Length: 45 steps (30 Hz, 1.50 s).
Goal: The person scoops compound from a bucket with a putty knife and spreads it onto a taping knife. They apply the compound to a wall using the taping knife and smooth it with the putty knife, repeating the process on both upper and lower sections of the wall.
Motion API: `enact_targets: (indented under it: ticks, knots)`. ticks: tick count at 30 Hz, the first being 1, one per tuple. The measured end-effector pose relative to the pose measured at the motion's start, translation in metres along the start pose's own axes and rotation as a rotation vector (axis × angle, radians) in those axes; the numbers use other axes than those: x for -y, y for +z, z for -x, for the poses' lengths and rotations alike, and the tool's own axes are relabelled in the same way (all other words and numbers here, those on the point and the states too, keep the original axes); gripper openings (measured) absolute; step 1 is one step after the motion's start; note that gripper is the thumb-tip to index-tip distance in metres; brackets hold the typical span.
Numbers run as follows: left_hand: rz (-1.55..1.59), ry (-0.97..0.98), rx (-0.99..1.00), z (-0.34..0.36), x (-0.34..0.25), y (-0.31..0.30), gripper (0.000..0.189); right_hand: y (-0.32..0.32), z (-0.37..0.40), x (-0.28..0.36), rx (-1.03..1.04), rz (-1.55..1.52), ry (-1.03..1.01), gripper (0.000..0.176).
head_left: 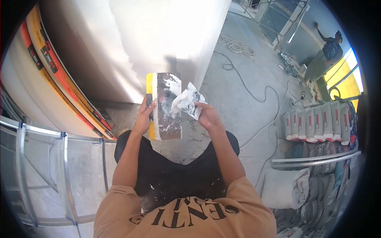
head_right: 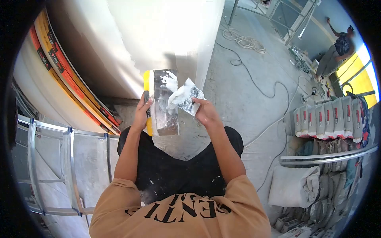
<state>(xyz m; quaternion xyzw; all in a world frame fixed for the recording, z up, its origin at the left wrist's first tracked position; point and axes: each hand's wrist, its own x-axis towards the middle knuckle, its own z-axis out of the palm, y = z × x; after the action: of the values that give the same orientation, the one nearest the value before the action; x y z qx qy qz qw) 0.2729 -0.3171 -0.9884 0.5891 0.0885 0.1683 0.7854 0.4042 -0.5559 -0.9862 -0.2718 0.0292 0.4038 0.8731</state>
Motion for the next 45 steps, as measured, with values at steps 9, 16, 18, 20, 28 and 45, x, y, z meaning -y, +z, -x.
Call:
enact_targets:
  ticks: [9,16,18,20,28,45]
  knots:
    - [0.664,0.023,-0.045,-0.005,-0.034,-0.055,0.039,-0.084,-0.078,-0.093,-0.145,-0.252,-0.238,0.052]
    - [0.639,0.019,-0.195,-0.029,-0.006,-0.076,0.034,-0.092,-0.175,-0.112,-0.38,0.237,-0.441,0.04]
    - [0.645,0.009,-0.201,-0.033,0.003,-0.085,0.035,-0.071,-0.187,-0.095,-0.384,-0.09,-0.367,0.038]
    - [0.661,-0.029,-0.181,-0.039,0.009,-0.091,0.035,-0.038,-0.186,-0.076,-0.43,-0.379,-0.27,0.037]
    - [0.607,-0.033,-0.181,-0.064,0.032,-0.102,0.037,-0.041,-0.194,-0.06,-0.459,-0.52,-0.124,0.035]
    - [0.676,0.108,-0.11,-0.077,0.039,-0.105,0.037,0.083,-0.147,0.017,-0.257,-0.521,-0.215,0.029]
